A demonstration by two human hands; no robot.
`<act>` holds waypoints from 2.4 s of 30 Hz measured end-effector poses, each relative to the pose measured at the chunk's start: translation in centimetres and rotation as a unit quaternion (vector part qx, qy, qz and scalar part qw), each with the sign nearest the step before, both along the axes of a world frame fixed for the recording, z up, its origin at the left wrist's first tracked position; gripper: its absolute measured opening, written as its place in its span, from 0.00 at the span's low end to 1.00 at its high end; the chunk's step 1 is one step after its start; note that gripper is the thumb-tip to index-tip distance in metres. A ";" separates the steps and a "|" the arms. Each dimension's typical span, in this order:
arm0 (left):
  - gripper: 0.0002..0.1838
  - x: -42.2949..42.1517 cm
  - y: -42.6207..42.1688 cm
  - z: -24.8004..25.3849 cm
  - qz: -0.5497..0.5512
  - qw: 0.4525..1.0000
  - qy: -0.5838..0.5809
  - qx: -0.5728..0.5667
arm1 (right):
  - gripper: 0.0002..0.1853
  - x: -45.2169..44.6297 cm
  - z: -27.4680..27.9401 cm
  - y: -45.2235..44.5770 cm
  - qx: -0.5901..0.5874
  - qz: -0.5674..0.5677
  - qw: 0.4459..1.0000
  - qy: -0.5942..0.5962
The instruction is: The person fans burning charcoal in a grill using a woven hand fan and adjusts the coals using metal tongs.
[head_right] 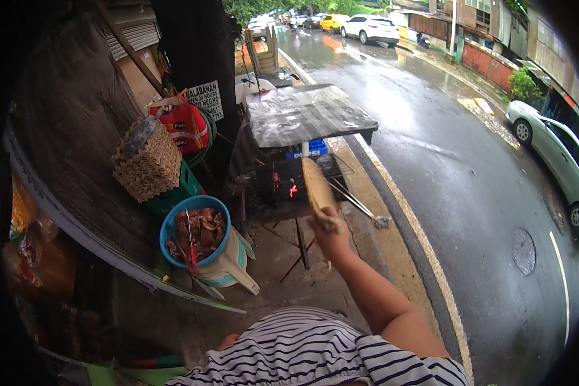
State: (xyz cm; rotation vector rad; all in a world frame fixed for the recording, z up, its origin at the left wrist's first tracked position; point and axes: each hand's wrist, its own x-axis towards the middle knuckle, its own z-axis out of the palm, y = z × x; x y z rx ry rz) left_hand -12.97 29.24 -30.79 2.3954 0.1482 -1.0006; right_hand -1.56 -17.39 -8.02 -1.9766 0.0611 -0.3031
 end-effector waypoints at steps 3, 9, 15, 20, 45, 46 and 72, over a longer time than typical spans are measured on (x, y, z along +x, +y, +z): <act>0.20 0.0 0.5 -1.5 0.020 1.000 -0.020 0.012 | 0.21 -3.3 3.7 3.1 -0.078 0.122 0.989 0.016; 0.19 -1.3 1.1 -1.6 0.036 0.999 -0.021 -0.004 | 0.24 -0.7 2.0 -0.6 0.223 -0.037 0.974 -0.019; 0.18 -1.4 -1.4 2.6 0.037 0.999 0.000 0.017 | 0.23 -4.7 6.6 5.5 0.051 0.303 0.950 -0.064; 0.18 -1.7 -0.3 0.1 0.015 0.994 -0.072 -0.084 | 0.14 -0.8 3.3 1.4 -0.041 0.028 0.998 0.033; 0.21 -1.4 -0.8 0.0 0.009 1.000 0.009 0.027 | 0.20 -3.8 8.0 2.6 0.016 0.382 0.924 -0.005; 0.21 -1.1 -0.6 -0.9 -0.010 0.999 0.013 0.036 | 0.20 -3.1 6.0 1.8 -0.001 0.276 0.960 -0.053; 0.21 0.1 0.0 -4.6 -0.009 1.000 0.009 -0.024 | 0.15 -4.6 6.2 1.0 0.043 0.269 0.962 -0.003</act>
